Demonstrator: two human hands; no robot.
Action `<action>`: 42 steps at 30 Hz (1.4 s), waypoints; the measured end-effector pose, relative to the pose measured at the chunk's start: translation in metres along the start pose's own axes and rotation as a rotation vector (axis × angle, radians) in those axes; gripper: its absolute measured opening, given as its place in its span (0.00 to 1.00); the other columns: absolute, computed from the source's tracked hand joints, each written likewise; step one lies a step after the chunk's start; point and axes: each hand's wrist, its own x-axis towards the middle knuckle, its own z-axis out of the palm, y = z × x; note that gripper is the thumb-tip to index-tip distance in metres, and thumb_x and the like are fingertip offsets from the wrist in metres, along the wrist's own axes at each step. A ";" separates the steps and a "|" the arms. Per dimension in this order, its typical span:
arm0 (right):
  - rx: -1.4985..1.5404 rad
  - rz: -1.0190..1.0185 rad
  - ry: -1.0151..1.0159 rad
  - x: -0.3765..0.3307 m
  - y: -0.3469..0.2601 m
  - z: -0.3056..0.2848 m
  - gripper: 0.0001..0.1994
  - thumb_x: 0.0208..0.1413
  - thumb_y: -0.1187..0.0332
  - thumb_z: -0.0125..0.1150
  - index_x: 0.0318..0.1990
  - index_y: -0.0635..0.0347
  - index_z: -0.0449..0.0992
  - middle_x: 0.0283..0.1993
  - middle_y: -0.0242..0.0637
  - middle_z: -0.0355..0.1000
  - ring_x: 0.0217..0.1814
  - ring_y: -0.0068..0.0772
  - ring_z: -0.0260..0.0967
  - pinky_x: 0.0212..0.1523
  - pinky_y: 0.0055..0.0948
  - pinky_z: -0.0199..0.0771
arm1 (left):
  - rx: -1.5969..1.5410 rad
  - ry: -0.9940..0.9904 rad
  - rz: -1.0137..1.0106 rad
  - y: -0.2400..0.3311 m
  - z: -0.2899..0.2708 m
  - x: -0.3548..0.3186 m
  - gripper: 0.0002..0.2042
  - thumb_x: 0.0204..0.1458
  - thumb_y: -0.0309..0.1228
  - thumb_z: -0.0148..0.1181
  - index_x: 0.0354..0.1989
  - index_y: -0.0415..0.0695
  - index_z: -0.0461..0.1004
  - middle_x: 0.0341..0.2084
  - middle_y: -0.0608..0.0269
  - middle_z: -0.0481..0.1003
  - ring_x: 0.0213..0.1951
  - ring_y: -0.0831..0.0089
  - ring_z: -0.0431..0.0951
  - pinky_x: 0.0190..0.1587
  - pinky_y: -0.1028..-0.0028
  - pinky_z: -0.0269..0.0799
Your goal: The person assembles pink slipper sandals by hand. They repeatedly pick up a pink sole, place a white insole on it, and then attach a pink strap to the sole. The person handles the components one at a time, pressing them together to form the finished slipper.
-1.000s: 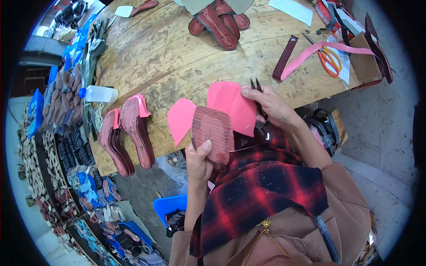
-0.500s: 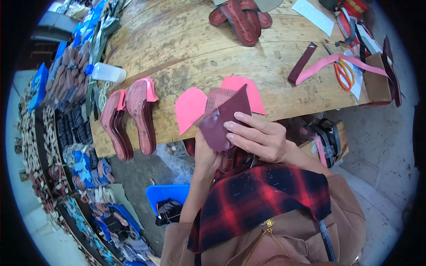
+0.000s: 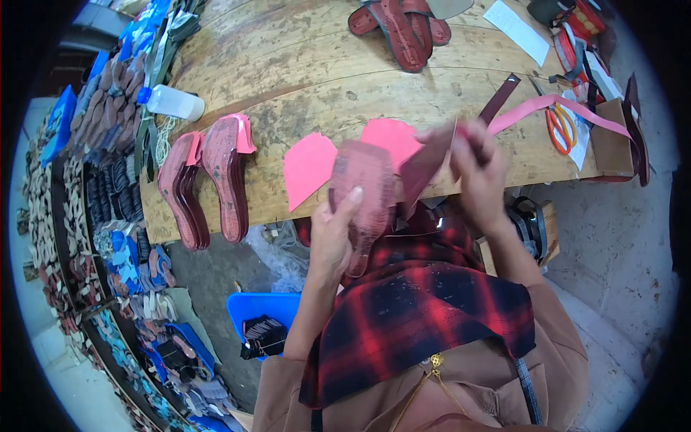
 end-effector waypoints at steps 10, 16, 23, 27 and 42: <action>-0.795 -0.327 -0.046 0.061 0.035 -0.037 0.16 0.52 0.58 0.64 0.43 0.58 0.75 0.37 0.41 0.73 0.38 0.44 0.73 0.37 0.38 0.73 | -0.059 0.066 -0.014 -0.002 -0.042 -0.015 0.15 0.60 0.29 0.54 0.53 0.34 0.70 0.47 0.57 0.76 0.47 0.71 0.77 0.52 0.69 0.72; -0.909 -0.456 -0.356 -0.001 0.069 0.015 0.20 0.46 0.60 0.69 0.47 0.56 0.74 0.47 0.37 0.70 0.49 0.42 0.69 0.44 0.36 0.73 | -0.103 0.044 -0.077 -0.011 -0.050 -0.013 0.16 0.61 0.32 0.55 0.52 0.34 0.70 0.46 0.57 0.76 0.46 0.71 0.76 0.51 0.69 0.72; -0.875 -0.549 -0.399 0.010 0.071 0.010 0.17 0.40 0.69 0.68 0.41 0.56 0.75 0.42 0.33 0.69 0.44 0.38 0.69 0.39 0.34 0.75 | -0.030 -0.106 0.016 -0.024 -0.075 -0.028 0.18 0.57 0.33 0.61 0.52 0.34 0.70 0.46 0.58 0.75 0.46 0.70 0.76 0.51 0.68 0.71; -0.887 -0.635 -0.426 0.014 0.079 0.007 0.16 0.39 0.71 0.68 0.39 0.56 0.75 0.39 0.34 0.70 0.43 0.38 0.70 0.38 0.36 0.74 | 0.013 -0.145 -0.062 -0.021 -0.067 -0.027 0.18 0.56 0.30 0.62 0.52 0.34 0.70 0.47 0.58 0.75 0.47 0.72 0.75 0.53 0.69 0.70; -0.422 -0.535 -0.050 0.029 0.025 -0.015 0.02 0.55 0.71 0.60 0.34 0.58 0.75 0.42 0.40 0.77 0.42 0.33 0.76 0.43 0.30 0.75 | 0.020 -0.273 -0.095 -0.043 -0.003 0.043 0.15 0.59 0.31 0.59 0.52 0.39 0.70 0.44 0.64 0.75 0.44 0.78 0.75 0.49 0.75 0.71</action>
